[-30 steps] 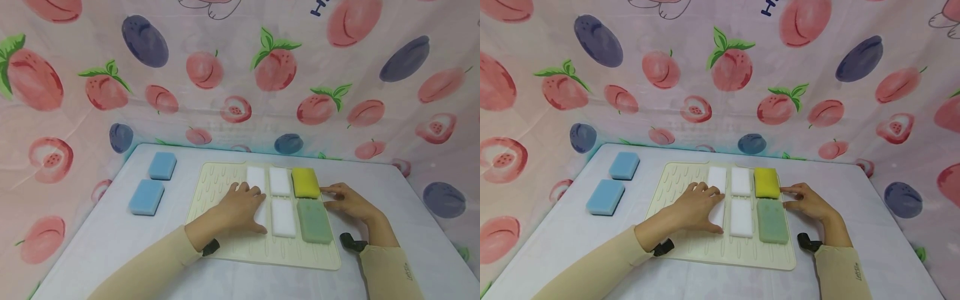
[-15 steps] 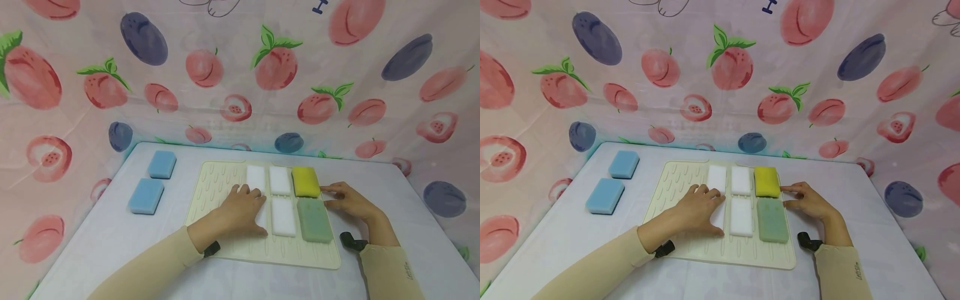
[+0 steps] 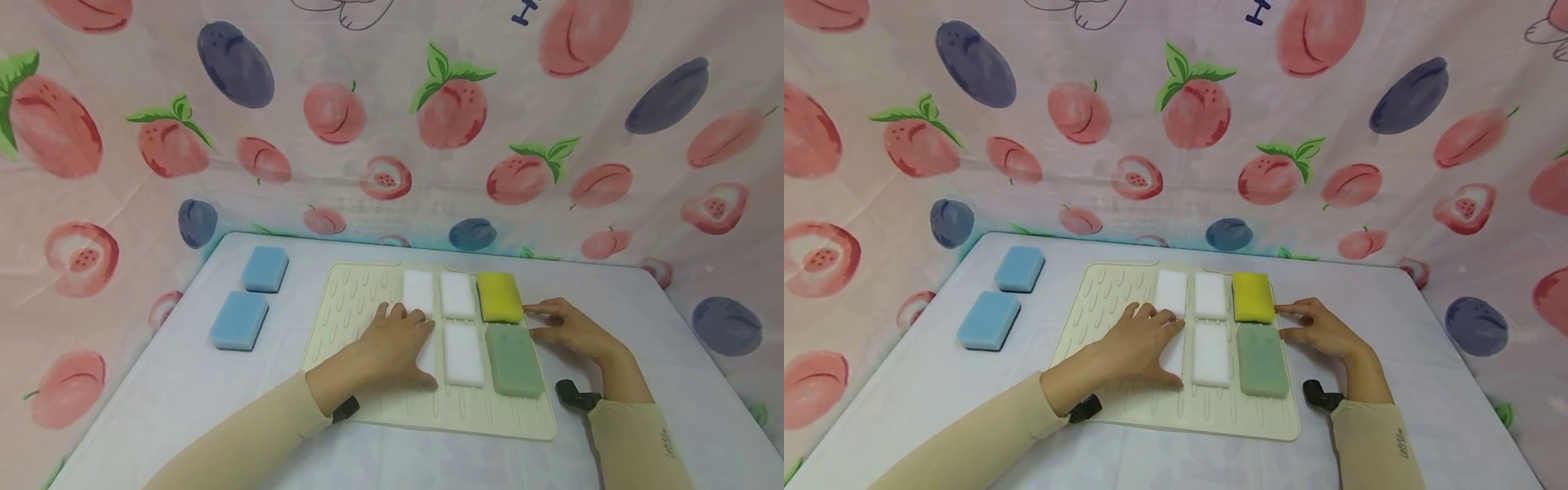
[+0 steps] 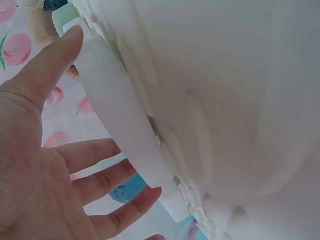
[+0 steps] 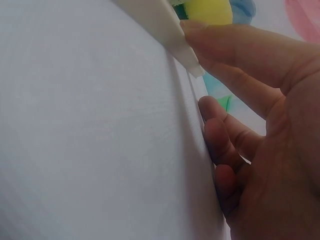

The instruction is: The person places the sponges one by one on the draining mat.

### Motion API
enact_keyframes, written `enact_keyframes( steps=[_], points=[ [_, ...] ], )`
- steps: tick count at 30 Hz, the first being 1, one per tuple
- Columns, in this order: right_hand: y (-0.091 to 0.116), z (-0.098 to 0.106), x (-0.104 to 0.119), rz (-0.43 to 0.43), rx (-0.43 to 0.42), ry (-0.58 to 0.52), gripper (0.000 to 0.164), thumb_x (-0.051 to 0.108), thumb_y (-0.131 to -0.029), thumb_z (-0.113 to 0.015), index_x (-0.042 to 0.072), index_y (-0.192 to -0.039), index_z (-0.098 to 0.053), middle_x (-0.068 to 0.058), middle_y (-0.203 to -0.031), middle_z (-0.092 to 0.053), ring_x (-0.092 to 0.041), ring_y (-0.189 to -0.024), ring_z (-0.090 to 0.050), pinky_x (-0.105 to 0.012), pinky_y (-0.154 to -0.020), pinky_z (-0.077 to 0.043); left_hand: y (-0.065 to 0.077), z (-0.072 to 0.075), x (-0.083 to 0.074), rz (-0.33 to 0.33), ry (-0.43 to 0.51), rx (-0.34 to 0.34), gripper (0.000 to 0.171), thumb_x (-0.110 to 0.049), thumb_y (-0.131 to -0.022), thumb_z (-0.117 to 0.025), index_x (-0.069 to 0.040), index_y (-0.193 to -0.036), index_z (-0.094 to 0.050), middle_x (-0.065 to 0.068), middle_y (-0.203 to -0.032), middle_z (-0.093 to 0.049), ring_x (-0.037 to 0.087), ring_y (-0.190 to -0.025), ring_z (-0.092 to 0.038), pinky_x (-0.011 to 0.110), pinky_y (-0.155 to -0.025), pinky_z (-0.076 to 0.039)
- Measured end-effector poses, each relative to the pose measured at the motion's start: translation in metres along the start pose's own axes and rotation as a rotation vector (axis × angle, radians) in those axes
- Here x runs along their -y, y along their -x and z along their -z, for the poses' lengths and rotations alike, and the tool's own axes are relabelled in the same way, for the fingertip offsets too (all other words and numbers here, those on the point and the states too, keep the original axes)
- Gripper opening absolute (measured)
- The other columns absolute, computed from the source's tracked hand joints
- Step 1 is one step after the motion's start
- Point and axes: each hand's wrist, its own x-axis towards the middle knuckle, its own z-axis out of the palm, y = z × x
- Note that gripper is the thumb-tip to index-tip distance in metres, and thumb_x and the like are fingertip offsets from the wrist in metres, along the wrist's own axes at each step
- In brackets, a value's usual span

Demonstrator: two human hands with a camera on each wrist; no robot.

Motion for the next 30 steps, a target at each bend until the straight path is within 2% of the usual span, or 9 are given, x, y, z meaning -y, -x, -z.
enact_keyframes(
  steps=[10, 19, 23, 30],
  points=[
    [0.000, 0.000, -0.001, -0.004, -0.002, -0.004, 0.065, 0.032, -0.089, -0.080, 0.009, -0.147, -0.059, -0.021, -0.143, -0.043, -0.037, -0.123, -0.041, -0.053, -0.100, -0.043, 0.001, 0.001, 0.001, 0.001, 0.018, 0.000, 0.108, -0.080, -0.072, -0.076, -0.018, -0.156, -0.048, 0.002, -0.151, -0.054, 0.030, -0.132, -0.050, 0.063, -0.117, -0.032],
    [0.000, 0.000, 0.001, -0.001, -0.001, -0.003, 0.064, 0.031, -0.088, -0.081, 0.010, -0.146, -0.060, -0.021, -0.143, -0.043, -0.038, -0.123, -0.041, -0.054, -0.101, -0.042, 0.009, 0.009, 0.011, 0.027, 0.052, 0.002, 0.106, -0.078, -0.073, -0.077, -0.022, -0.157, -0.045, 0.000, -0.150, -0.054, 0.030, -0.135, -0.048, 0.064, -0.120, -0.030],
    [0.001, -0.001, 0.001, 0.008, -0.002, -0.005, 0.064, 0.030, -0.088, -0.081, 0.008, -0.145, -0.061, -0.022, -0.144, -0.043, -0.038, -0.123, -0.041, -0.055, -0.101, -0.042, 0.013, 0.013, 0.014, 0.027, 0.039, -0.011, 0.105, -0.079, -0.073, -0.076, -0.023, -0.157, -0.046, 0.000, -0.149, -0.055, 0.030, -0.135, -0.049, 0.064, -0.119, -0.030],
    [0.000, -0.002, -0.001, 0.008, -0.009, -0.003, 0.065, 0.030, -0.088, -0.082, 0.008, -0.145, -0.061, -0.022, -0.143, -0.043, -0.037, -0.121, -0.041, -0.052, -0.099, -0.043, 0.020, 0.012, 0.025, 0.031, 0.039, -0.033, 0.099, -0.075, -0.076, -0.076, -0.023, -0.155, -0.049, 0.000, -0.150, -0.055, 0.031, -0.137, -0.048, 0.064, -0.120, -0.030]
  ],
)
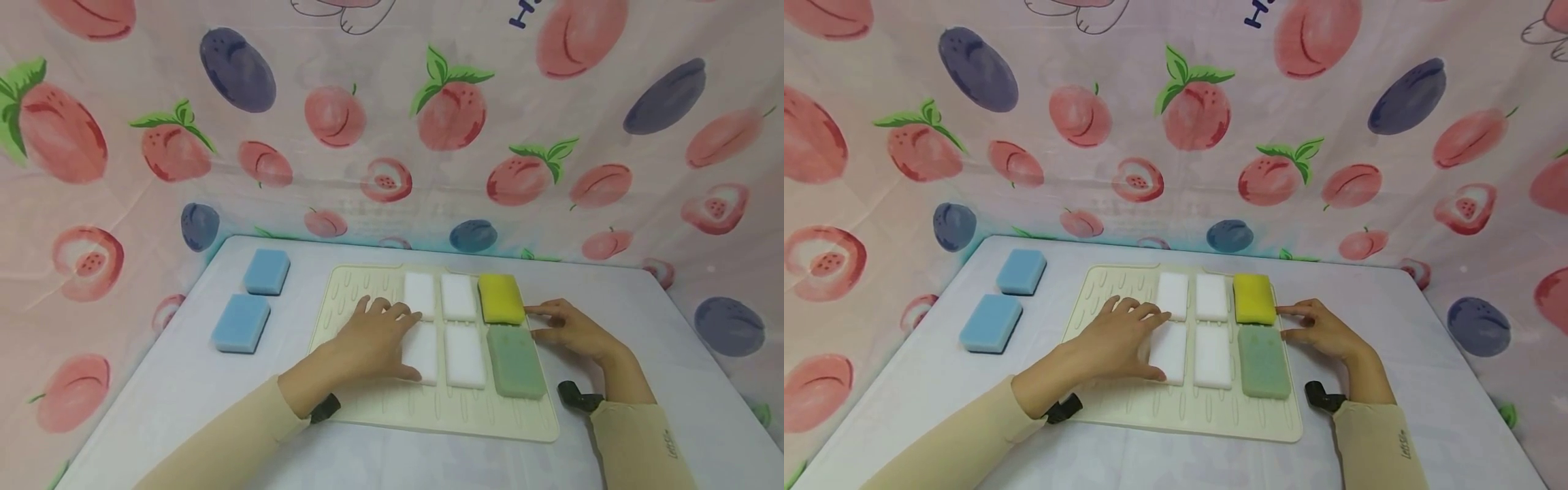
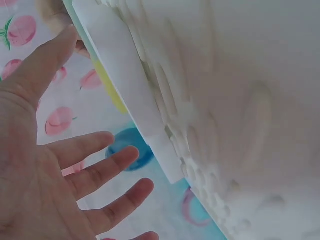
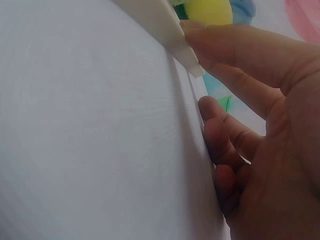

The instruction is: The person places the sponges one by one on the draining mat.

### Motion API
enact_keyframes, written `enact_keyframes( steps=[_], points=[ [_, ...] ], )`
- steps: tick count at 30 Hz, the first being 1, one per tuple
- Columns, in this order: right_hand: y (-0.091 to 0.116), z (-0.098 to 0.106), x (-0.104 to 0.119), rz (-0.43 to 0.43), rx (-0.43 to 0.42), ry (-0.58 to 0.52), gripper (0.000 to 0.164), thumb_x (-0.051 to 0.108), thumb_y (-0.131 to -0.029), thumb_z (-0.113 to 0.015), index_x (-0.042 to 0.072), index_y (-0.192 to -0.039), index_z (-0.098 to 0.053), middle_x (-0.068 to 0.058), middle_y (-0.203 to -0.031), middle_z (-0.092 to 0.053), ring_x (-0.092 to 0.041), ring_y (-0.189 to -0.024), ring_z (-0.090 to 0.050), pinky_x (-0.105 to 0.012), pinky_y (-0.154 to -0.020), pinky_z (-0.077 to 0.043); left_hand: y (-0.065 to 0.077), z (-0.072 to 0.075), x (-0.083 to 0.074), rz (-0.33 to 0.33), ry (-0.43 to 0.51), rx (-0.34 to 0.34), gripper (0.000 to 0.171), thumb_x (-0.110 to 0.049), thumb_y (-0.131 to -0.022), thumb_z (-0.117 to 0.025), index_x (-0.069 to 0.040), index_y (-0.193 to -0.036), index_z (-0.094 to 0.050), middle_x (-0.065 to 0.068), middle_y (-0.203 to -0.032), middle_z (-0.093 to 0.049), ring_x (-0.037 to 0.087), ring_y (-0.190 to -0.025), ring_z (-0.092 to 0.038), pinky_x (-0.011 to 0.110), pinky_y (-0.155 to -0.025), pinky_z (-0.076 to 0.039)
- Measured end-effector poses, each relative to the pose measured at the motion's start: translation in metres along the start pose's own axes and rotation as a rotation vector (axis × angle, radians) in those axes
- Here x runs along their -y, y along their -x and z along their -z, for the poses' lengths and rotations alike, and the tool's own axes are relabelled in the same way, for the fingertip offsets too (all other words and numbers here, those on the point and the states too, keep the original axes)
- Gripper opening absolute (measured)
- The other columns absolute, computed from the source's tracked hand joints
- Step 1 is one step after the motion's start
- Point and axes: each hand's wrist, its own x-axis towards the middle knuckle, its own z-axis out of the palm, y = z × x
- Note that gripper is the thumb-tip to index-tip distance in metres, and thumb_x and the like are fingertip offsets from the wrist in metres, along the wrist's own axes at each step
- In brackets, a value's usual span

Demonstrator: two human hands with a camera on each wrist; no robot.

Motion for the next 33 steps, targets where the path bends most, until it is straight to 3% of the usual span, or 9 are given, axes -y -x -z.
enact_keyframes(
  steps=[7, 16, 33],
  points=[
    [0.001, 0.000, -0.001, 0.019, -0.003, 0.002, 0.062, 0.029, -0.088, -0.081, 0.008, -0.144, -0.062, -0.020, -0.141, -0.045, -0.034, -0.119, -0.041, -0.043, -0.094, -0.042, 0.006, 0.001, 0.013, 0.016, 0.041, -0.013, 0.090, -0.070, -0.080, -0.077, -0.024, -0.153, -0.052, 0.000, -0.150, -0.055, 0.032, -0.139, -0.046, 0.065, -0.121, -0.027],
    [0.000, -0.001, -0.003, 0.011, -0.007, -0.008, 0.064, 0.030, -0.088, -0.082, 0.009, -0.144, -0.062, -0.021, -0.144, -0.044, -0.038, -0.124, -0.042, -0.055, -0.102, -0.043, 0.017, 0.003, 0.030, 0.059, 0.058, -0.035, 0.091, -0.070, -0.078, -0.078, -0.024, -0.153, -0.053, -0.001, -0.149, -0.056, 0.033, -0.139, -0.047, 0.066, -0.121, -0.026],
    [0.001, 0.000, 0.000, 0.006, -0.009, 0.015, 0.065, 0.032, -0.088, -0.081, 0.010, -0.146, -0.061, -0.021, -0.143, -0.045, -0.037, -0.121, -0.043, -0.053, -0.100, -0.043, 0.036, 0.009, 0.057, 0.121, 0.050, -0.038, 0.090, -0.068, -0.079, -0.078, -0.022, -0.153, -0.053, 0.002, -0.149, -0.056, 0.035, -0.140, -0.047, 0.066, -0.120, -0.027]
  ],
)
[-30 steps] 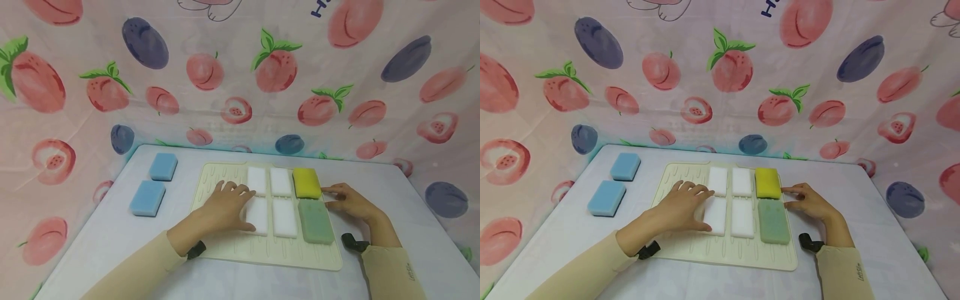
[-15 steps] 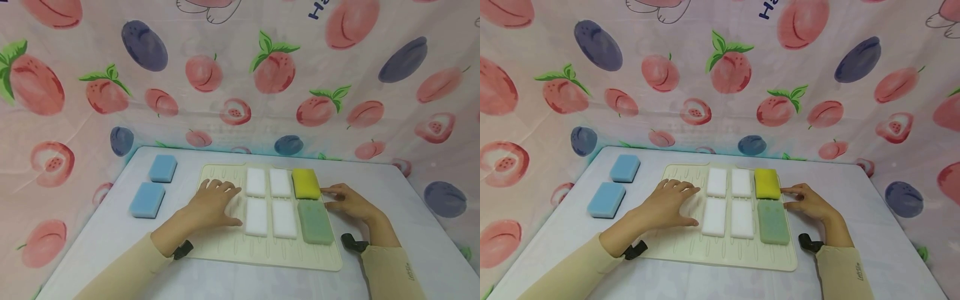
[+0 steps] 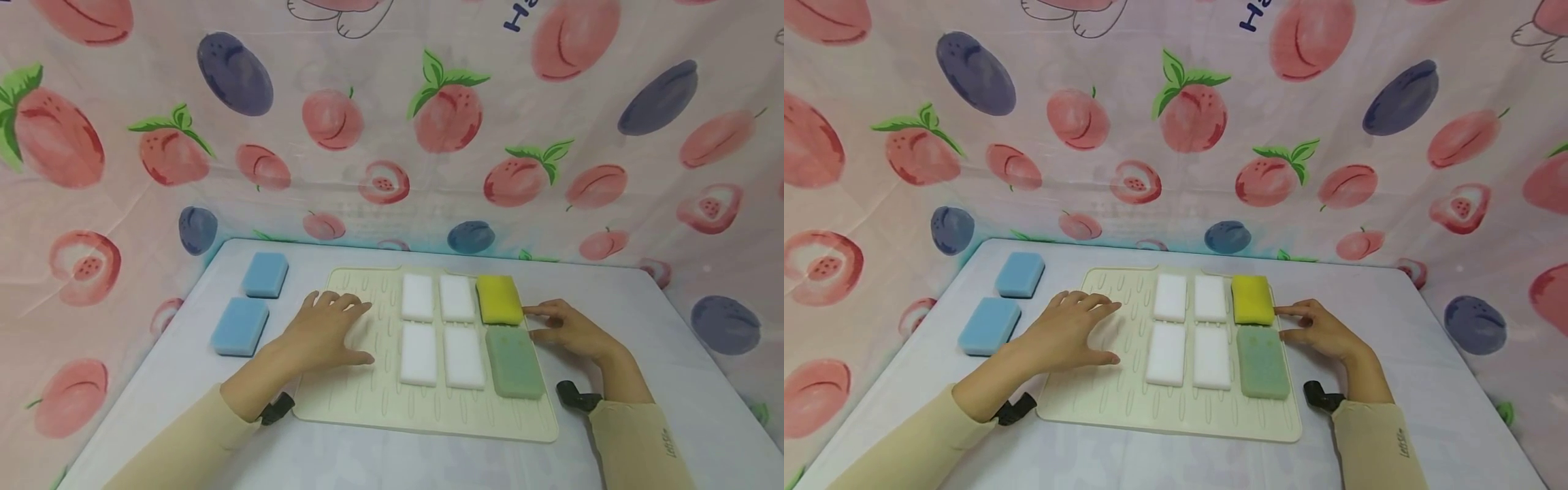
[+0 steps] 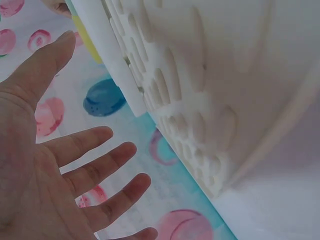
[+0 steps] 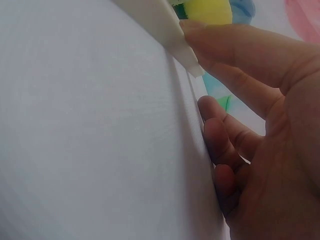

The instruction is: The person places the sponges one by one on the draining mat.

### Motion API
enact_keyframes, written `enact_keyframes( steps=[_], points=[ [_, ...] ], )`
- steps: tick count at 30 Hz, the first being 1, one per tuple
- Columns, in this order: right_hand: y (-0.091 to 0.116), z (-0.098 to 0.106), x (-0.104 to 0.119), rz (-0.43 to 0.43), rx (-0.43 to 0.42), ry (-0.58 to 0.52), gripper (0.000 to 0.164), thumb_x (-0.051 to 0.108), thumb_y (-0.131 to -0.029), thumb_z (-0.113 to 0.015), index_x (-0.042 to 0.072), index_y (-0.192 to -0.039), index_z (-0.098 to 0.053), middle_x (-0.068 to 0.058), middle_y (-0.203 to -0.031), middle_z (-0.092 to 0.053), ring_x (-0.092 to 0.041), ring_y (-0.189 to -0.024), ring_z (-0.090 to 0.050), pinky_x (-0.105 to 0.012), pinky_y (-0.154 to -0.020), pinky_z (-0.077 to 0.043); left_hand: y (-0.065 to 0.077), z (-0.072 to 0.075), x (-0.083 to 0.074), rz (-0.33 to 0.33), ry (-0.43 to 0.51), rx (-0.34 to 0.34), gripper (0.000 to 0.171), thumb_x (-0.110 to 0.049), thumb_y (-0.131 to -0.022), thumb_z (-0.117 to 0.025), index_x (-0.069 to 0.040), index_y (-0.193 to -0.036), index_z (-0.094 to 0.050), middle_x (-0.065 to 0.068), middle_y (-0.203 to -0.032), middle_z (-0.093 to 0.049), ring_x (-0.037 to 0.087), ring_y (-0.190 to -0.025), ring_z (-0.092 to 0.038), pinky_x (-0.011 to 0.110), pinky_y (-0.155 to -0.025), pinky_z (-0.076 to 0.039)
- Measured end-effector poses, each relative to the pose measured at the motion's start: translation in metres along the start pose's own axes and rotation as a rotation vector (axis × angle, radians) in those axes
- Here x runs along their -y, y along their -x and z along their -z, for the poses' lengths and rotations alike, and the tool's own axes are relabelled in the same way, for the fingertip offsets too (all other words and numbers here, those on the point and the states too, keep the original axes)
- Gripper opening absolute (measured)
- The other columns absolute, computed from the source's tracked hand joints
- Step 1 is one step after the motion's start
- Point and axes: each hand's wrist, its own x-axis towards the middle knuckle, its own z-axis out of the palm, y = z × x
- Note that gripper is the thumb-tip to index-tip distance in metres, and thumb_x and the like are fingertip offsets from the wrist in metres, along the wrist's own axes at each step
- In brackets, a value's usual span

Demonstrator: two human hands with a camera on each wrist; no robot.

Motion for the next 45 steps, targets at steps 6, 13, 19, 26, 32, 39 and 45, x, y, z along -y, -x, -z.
enact_keyframes(
  steps=[6, 13, 19, 26, 32, 39, 45],
  points=[
    [0.000, 0.000, 0.000, -0.005, 0.001, 0.003, 0.066, 0.034, -0.088, -0.081, 0.010, -0.146, -0.060, -0.020, -0.143, -0.045, -0.036, -0.121, -0.043, -0.053, -0.099, -0.043, 0.005, 0.001, 0.008, 0.024, -0.017, 0.001, 0.092, -0.068, -0.079, -0.079, -0.021, -0.153, -0.053, 0.004, -0.150, -0.056, 0.037, -0.141, -0.047, 0.067, -0.119, -0.027],
    [-0.001, 0.001, -0.002, 0.008, 0.007, -0.003, 0.066, 0.033, -0.089, -0.080, 0.012, -0.147, -0.059, -0.018, -0.142, -0.045, -0.039, -0.127, -0.043, -0.058, -0.103, -0.041, 0.010, 0.001, 0.016, 0.039, -0.020, -0.002, 0.092, -0.066, -0.078, -0.081, -0.020, -0.152, -0.053, 0.005, -0.149, -0.057, 0.039, -0.140, -0.047, 0.069, -0.119, -0.027],
    [-0.001, 0.002, -0.002, 0.004, 0.014, -0.007, 0.066, 0.034, -0.089, -0.080, 0.012, -0.148, -0.059, -0.018, -0.143, -0.045, -0.041, -0.130, -0.043, -0.062, -0.105, -0.041, 0.013, 0.002, 0.021, 0.045, -0.022, -0.013, 0.091, -0.065, -0.078, -0.081, -0.019, -0.151, -0.054, 0.006, -0.148, -0.057, 0.039, -0.138, -0.048, 0.069, -0.119, -0.027],
    [0.000, 0.001, -0.001, 0.002, 0.005, -0.005, 0.065, 0.034, -0.089, -0.080, 0.012, -0.147, -0.059, -0.018, -0.142, -0.046, -0.039, -0.128, -0.043, -0.059, -0.104, -0.041, 0.017, 0.003, 0.025, 0.059, -0.028, -0.018, 0.090, -0.063, -0.077, -0.082, -0.018, -0.151, -0.055, 0.007, -0.147, -0.058, 0.040, -0.137, -0.049, 0.070, -0.118, -0.027],
    [0.000, 0.002, 0.000, -0.004, 0.012, -0.015, 0.065, 0.033, -0.090, -0.079, 0.013, -0.148, -0.059, -0.018, -0.143, -0.045, -0.041, -0.131, -0.043, -0.063, -0.105, -0.041, 0.021, 0.004, 0.031, 0.065, -0.018, -0.023, 0.089, -0.061, -0.077, -0.083, -0.018, -0.150, -0.056, 0.008, -0.147, -0.059, 0.041, -0.136, -0.049, 0.071, -0.115, -0.029],
    [-0.001, 0.001, -0.003, -0.005, 0.009, -0.020, 0.065, 0.032, -0.089, -0.080, 0.013, -0.147, -0.060, -0.018, -0.143, -0.045, -0.040, -0.129, -0.043, -0.059, -0.103, -0.042, 0.026, 0.006, 0.038, 0.072, -0.031, -0.026, 0.089, -0.059, -0.077, -0.084, -0.016, -0.150, -0.056, 0.010, -0.148, -0.058, 0.042, -0.136, -0.049, 0.073, -0.113, -0.030],
    [-0.002, 0.001, -0.005, 0.010, 0.005, -0.025, 0.064, 0.031, -0.088, -0.080, 0.011, -0.146, -0.060, -0.018, -0.142, -0.045, -0.038, -0.126, -0.043, -0.054, -0.101, -0.042, 0.031, 0.008, 0.048, 0.071, -0.042, -0.037, 0.088, -0.056, -0.077, -0.085, -0.015, -0.149, -0.056, 0.011, -0.147, -0.058, 0.044, -0.135, -0.050, 0.072, -0.110, -0.032]
  ],
)
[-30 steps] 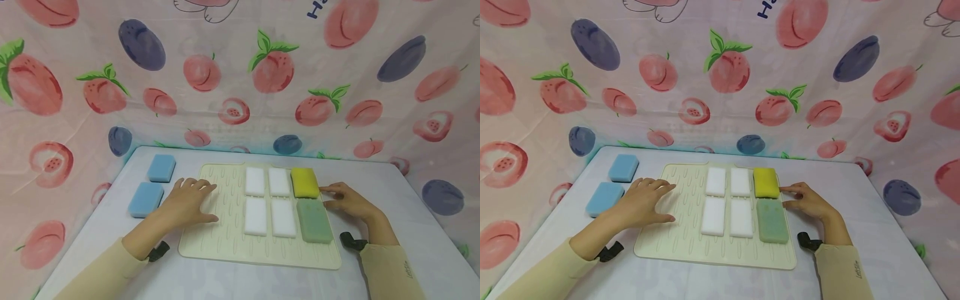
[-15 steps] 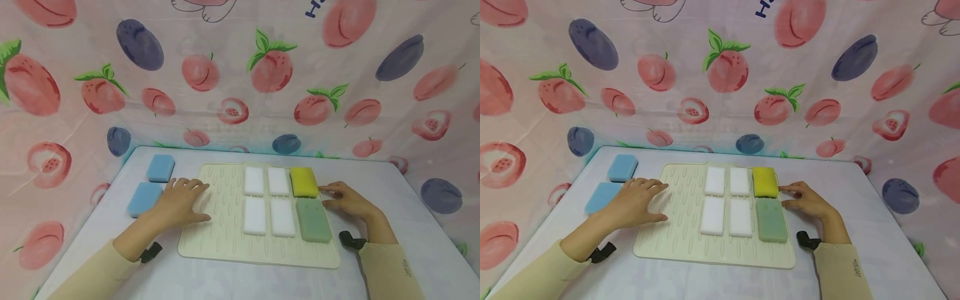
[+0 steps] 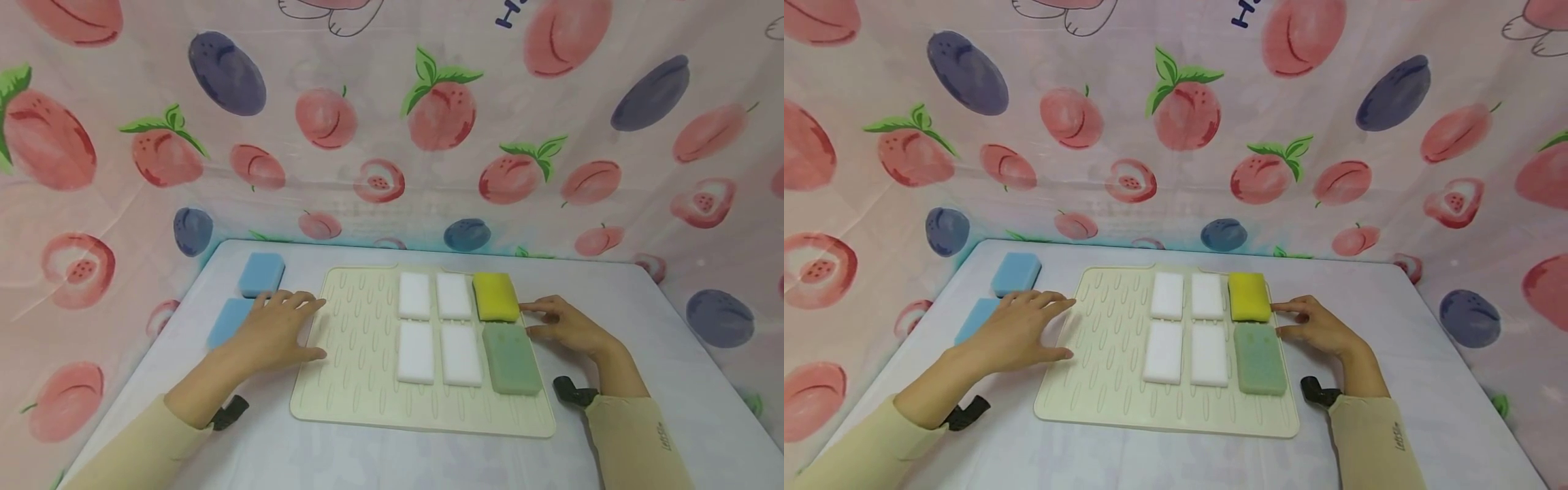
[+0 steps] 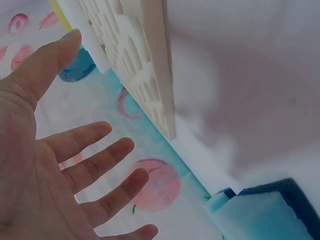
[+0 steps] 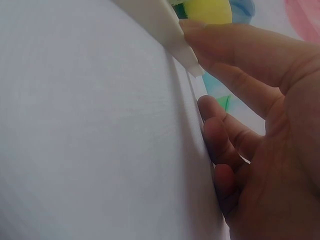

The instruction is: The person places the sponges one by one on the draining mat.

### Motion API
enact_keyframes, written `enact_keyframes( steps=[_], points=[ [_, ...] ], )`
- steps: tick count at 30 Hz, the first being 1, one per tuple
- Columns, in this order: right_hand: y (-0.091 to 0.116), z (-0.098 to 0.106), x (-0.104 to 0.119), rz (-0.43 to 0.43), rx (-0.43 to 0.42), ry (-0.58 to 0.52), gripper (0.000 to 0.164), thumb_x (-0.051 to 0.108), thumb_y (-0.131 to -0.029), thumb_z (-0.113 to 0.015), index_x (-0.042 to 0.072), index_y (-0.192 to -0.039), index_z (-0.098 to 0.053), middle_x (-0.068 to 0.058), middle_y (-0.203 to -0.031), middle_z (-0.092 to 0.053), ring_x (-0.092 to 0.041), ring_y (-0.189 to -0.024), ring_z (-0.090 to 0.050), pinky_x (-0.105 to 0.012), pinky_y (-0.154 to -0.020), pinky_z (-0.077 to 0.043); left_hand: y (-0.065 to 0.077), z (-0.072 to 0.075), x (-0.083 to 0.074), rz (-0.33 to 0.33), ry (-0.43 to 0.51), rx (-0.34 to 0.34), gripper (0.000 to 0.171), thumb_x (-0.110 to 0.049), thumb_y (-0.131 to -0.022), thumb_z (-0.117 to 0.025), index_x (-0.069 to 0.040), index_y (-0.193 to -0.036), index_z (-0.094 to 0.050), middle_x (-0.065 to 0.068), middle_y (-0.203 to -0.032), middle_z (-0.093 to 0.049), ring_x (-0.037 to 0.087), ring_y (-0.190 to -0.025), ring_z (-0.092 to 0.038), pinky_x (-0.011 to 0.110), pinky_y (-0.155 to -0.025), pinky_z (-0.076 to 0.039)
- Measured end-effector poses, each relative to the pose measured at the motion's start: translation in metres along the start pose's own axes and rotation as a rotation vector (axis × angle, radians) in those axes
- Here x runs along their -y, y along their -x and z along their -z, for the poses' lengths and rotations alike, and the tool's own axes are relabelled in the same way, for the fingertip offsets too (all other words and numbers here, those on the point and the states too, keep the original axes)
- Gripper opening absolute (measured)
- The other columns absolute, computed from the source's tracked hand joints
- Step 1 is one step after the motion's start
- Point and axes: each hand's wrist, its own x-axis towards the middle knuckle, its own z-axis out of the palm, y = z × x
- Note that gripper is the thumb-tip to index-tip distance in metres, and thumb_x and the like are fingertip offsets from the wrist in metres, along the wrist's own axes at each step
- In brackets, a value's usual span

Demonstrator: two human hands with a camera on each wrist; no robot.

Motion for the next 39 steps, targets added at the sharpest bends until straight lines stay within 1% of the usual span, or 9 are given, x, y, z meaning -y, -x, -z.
enact_keyframes(
  steps=[3, 9, 14, 19, 22, 29, 34, 39],
  points=[
    [0.000, 0.000, 0.000, 0.004, 0.000, 0.000, 0.065, 0.032, -0.088, -0.080, 0.011, -0.146, -0.060, -0.019, -0.142, -0.046, -0.037, -0.125, -0.043, -0.053, -0.100, -0.042, 0.003, 0.001, 0.006, -0.009, -0.009, -0.009, 0.087, -0.055, -0.077, -0.086, -0.014, -0.149, -0.057, 0.012, -0.146, -0.059, 0.044, -0.133, -0.052, 0.071, -0.108, -0.033],
    [0.000, 0.000, -0.001, 0.007, -0.003, 0.005, 0.065, 0.032, -0.088, -0.080, 0.011, -0.146, -0.060, -0.018, -0.142, -0.046, -0.037, -0.125, -0.043, -0.050, -0.099, -0.042, 0.009, 0.006, 0.019, 0.002, -0.013, -0.016, 0.087, -0.054, -0.076, -0.087, -0.013, -0.148, -0.058, 0.014, -0.145, -0.059, 0.048, -0.133, -0.051, 0.077, -0.108, -0.031],
    [-0.001, 0.000, -0.001, 0.003, -0.006, 0.001, 0.065, 0.031, -0.088, -0.081, 0.011, -0.146, -0.060, -0.019, -0.141, -0.046, -0.038, -0.125, -0.043, -0.052, -0.101, -0.042, 0.015, 0.008, 0.030, 0.023, -0.020, -0.003, 0.087, -0.054, -0.076, -0.087, -0.014, -0.148, -0.058, 0.015, -0.146, -0.059, 0.049, -0.134, -0.050, 0.079, -0.108, -0.030],
    [-0.001, 0.000, -0.003, 0.006, -0.007, -0.007, 0.066, 0.031, -0.088, -0.081, 0.010, -0.147, -0.060, -0.019, -0.141, -0.046, -0.039, -0.126, -0.044, -0.054, -0.103, -0.041, 0.020, 0.009, 0.042, 0.056, -0.015, 0.025, 0.091, -0.053, -0.075, -0.088, -0.015, -0.151, -0.055, 0.015, -0.150, -0.055, 0.050, -0.137, -0.047, 0.080, -0.111, -0.024],
    [-0.001, 0.000, -0.003, 0.009, -0.007, -0.001, 0.066, 0.031, -0.089, -0.081, 0.010, -0.147, -0.059, -0.019, -0.141, -0.046, -0.038, -0.126, -0.044, -0.052, -0.102, -0.041, 0.023, 0.009, 0.049, 0.065, -0.011, 0.038, 0.094, -0.051, -0.073, -0.090, -0.015, -0.152, -0.054, 0.016, -0.152, -0.053, 0.052, -0.138, -0.045, 0.081, -0.111, -0.024],
    [0.000, 0.000, -0.001, 0.020, -0.007, 0.022, 0.065, 0.031, -0.089, -0.079, 0.011, -0.147, -0.059, -0.019, -0.141, -0.046, -0.033, -0.120, -0.044, -0.042, -0.095, -0.040, 0.029, 0.012, 0.062, 0.075, -0.003, 0.056, 0.099, -0.049, -0.070, -0.092, -0.016, -0.154, -0.051, 0.016, -0.154, -0.051, 0.053, -0.139, -0.042, 0.082, -0.110, -0.022],
    [0.001, 0.000, 0.000, 0.021, -0.011, 0.008, 0.064, 0.030, -0.089, -0.080, 0.010, -0.146, -0.060, -0.019, -0.140, -0.047, -0.033, -0.118, -0.043, -0.040, -0.093, -0.040, 0.032, 0.014, 0.069, 0.085, 0.003, 0.067, 0.100, -0.050, -0.070, -0.092, -0.017, -0.154, -0.050, 0.017, -0.155, -0.049, 0.054, -0.140, -0.040, 0.083, -0.110, -0.022],
    [0.001, 0.000, -0.001, 0.009, -0.014, 0.012, 0.065, 0.032, -0.088, -0.080, 0.010, -0.146, -0.060, -0.019, -0.141, -0.047, -0.033, -0.119, -0.043, -0.041, -0.095, -0.041, 0.033, 0.014, 0.075, 0.083, -0.007, 0.075, 0.103, -0.052, -0.068, -0.093, -0.017, -0.155, -0.049, 0.016, -0.155, -0.049, 0.056, -0.138, -0.042, 0.084, -0.109, -0.024]
  ],
)
